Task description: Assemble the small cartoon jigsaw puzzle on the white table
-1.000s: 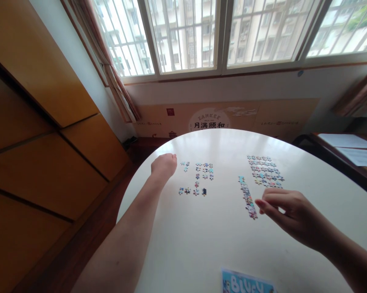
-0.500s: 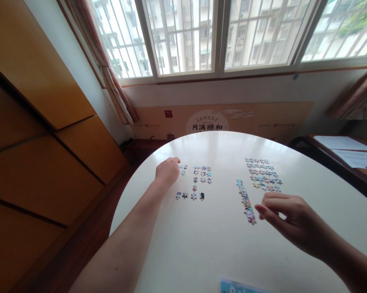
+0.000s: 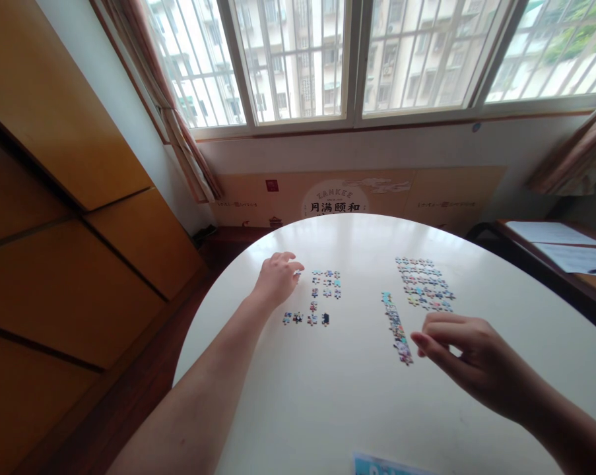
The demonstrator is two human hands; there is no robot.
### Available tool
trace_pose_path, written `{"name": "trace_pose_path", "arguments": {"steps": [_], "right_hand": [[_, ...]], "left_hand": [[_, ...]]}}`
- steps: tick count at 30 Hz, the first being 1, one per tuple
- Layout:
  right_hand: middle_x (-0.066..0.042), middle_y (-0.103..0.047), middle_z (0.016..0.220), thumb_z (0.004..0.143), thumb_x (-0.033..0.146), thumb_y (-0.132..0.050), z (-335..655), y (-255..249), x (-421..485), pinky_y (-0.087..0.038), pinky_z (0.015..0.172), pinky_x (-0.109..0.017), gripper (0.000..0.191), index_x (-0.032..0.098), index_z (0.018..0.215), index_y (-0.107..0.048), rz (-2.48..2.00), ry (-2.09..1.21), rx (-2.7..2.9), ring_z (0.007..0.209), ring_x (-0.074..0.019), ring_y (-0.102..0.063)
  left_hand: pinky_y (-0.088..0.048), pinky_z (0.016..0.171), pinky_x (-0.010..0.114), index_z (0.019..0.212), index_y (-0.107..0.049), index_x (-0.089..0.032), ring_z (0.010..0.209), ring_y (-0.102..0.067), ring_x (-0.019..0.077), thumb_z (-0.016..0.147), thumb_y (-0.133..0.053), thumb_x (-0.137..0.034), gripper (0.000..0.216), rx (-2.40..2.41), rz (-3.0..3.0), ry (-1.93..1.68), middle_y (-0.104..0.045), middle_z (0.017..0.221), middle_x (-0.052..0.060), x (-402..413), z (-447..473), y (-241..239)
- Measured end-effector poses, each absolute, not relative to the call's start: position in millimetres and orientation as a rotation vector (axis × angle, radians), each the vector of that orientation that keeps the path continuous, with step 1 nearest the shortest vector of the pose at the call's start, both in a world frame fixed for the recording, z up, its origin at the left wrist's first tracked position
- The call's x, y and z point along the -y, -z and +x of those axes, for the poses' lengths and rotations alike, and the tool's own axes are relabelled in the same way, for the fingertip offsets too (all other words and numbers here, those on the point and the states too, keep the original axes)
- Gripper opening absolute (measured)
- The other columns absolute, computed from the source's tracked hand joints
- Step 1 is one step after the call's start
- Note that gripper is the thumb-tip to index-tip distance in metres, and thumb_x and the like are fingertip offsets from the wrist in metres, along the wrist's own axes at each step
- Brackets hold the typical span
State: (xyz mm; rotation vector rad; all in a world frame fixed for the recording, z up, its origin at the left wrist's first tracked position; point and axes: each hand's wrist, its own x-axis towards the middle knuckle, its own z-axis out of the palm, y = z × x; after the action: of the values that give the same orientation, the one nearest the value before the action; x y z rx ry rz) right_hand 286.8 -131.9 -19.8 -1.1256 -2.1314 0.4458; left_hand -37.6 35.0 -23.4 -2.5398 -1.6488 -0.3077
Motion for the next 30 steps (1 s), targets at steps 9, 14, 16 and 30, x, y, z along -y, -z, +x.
{"name": "trace_pose_path", "arguments": {"steps": [9, 14, 16, 30], "right_hand": [[-0.002, -0.058, 0.061, 0.102, 0.035, -0.051, 289, 19, 133, -0.044, 0.056, -0.028, 0.041, 0.020, 0.065, -0.061, -1.134, -0.439, 2.114, 0.056, -0.0142, -0.054], [-0.002, -0.057, 0.062, 0.102, 0.035, -0.050, 290, 19, 129, -0.042, 0.057, -0.028, 0.042, 0.019, 0.065, -0.062, -1.146, -0.431, 2.095, 0.057, -0.0137, -0.053], [-0.001, -0.057, 0.062, 0.102, 0.035, -0.051, 291, 20, 127, -0.042, 0.058, -0.028, 0.041, 0.019, 0.066, -0.062, -1.152, -0.411, 2.090, 0.057, -0.0133, -0.053], [-0.001, -0.056, 0.061, 0.103, 0.041, -0.048, 295, 28, 118, -0.038, 0.059, -0.029, 0.047, 0.018, 0.067, -0.065, -1.199, -0.396, 2.089, 0.057, -0.0134, -0.050]], "left_hand": [[-0.052, 0.089, 0.037, 0.103, -0.078, -0.022, 0.107, -0.062, 0.0252, 0.091, -0.066, -0.027, 0.018, 1.406, -2.902, 0.268, -0.071, 0.111, 0.008, -17, -24, 8], [-0.051, 0.090, 0.035, 0.105, -0.078, -0.023, 0.110, -0.063, 0.0251, 0.090, -0.067, -0.026, 0.019, 1.395, -2.919, 0.228, -0.071, 0.114, 0.007, -22, -24, 13], [-0.051, 0.090, 0.034, 0.101, -0.079, -0.024, 0.109, -0.063, 0.0245, 0.090, -0.065, -0.025, 0.018, 1.393, -2.931, 0.194, -0.071, 0.114, 0.006, -23, -23, 13], [-0.050, 0.086, 0.031, 0.094, -0.076, -0.023, 0.102, -0.065, 0.0238, 0.087, -0.059, -0.030, 0.019, 1.540, -2.963, 0.228, -0.068, 0.113, 0.006, -28, -24, 19]]}}
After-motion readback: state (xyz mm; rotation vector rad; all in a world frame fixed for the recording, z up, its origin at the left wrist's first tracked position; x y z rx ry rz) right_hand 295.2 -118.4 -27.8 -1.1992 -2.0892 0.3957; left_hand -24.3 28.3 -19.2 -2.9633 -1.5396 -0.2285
